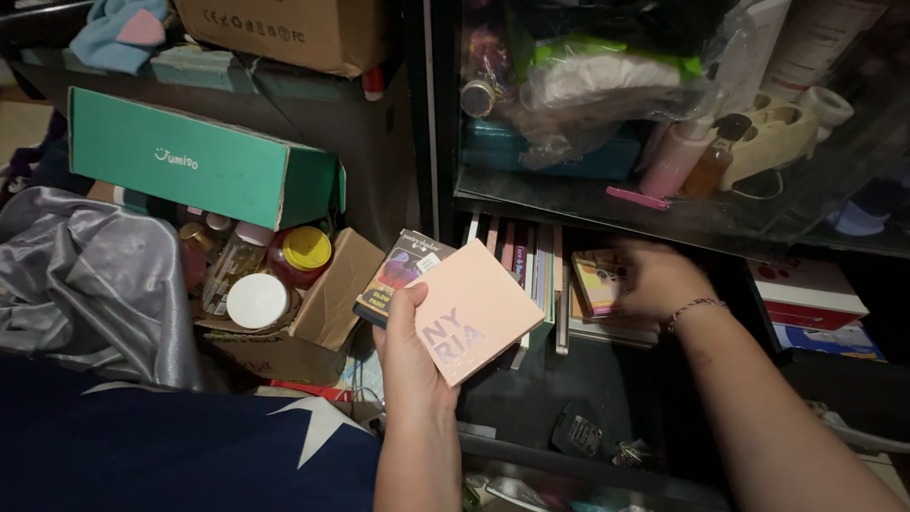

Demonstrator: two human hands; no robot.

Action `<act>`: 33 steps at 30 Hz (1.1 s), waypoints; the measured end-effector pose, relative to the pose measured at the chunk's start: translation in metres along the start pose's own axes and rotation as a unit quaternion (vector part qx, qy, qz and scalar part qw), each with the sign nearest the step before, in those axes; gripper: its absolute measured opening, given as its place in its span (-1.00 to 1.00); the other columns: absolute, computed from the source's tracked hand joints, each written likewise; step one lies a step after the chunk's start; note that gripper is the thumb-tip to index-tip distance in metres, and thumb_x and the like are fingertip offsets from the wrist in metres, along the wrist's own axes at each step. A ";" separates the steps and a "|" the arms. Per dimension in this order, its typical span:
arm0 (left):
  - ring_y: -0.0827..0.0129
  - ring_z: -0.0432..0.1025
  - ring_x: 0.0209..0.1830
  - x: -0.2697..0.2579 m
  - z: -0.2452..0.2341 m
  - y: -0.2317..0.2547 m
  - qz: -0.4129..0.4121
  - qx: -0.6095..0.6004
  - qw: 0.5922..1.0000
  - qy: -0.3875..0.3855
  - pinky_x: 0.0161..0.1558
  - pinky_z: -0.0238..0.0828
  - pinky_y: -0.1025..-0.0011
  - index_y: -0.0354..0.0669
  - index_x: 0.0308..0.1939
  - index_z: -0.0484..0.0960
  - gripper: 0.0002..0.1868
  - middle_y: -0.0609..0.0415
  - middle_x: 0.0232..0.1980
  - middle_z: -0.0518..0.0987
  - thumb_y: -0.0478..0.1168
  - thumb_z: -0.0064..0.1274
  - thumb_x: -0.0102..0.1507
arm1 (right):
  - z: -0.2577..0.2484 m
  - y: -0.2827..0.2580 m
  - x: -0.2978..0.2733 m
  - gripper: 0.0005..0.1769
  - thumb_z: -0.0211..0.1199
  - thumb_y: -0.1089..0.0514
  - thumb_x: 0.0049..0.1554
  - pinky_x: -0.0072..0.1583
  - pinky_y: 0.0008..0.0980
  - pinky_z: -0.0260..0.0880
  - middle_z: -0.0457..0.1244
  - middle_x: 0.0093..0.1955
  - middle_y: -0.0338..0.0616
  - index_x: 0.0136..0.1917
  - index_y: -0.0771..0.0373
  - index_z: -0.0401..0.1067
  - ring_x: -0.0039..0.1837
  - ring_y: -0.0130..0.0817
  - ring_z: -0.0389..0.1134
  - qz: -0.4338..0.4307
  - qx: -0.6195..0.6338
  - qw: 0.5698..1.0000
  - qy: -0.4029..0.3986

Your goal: The person removes several makeup palettes and boxes from a drawer, sorts them by stacking in the hand, and places them back into the drawer in an organized manner.

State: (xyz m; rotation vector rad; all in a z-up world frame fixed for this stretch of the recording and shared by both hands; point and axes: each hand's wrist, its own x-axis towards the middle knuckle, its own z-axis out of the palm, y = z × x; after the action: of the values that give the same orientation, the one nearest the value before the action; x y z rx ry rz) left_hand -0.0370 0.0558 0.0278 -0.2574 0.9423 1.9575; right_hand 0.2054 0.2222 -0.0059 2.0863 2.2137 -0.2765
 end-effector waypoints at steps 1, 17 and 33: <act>-0.06 0.54 -0.26 -0.001 0.001 0.001 0.000 0.000 1.000 0.001 -0.24 0.59 -0.01 -0.32 0.29 0.30 -0.23 -0.31 -0.12 0.48 -0.34 0.24 0.01 | 0.011 -0.001 0.000 -0.15 0.48 -0.10 -0.14 0.41 -0.06 0.40 0.34 0.34 0.10 0.42 0.07 0.43 0.44 0.05 0.32 0.000 0.000 1.000 -0.001; -0.02 0.55 -0.25 0.005 0.000 -0.002 0.014 0.011 1.000 -0.015 -0.25 0.60 0.02 -0.35 0.26 0.30 -0.24 -0.24 -0.14 0.46 -0.33 0.24 0.01 | 0.088 0.066 0.071 -0.29 0.44 -0.27 -0.04 0.40 -0.25 0.36 0.32 0.28 -0.03 0.40 -0.38 0.44 0.44 -0.17 0.33 -0.017 -0.039 0.998 0.036; -0.15 0.52 -0.09 0.001 0.000 -0.010 -0.001 0.028 1.000 -0.010 -0.12 0.55 -0.07 -0.38 0.41 0.19 -0.05 -0.43 0.08 0.47 -0.40 0.29 -0.03 | 0.042 0.040 0.044 -0.38 0.47 -0.30 -0.05 0.21 -0.15 0.49 0.48 0.03 -0.07 0.26 -0.13 0.58 0.21 -0.13 0.47 -0.059 0.131 0.989 0.043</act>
State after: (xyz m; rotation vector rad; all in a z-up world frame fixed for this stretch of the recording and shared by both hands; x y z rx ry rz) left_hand -0.0298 0.0595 0.0222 -0.2071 0.9819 1.9261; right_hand 0.2397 0.2597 -0.0584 2.1285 2.4762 -0.5218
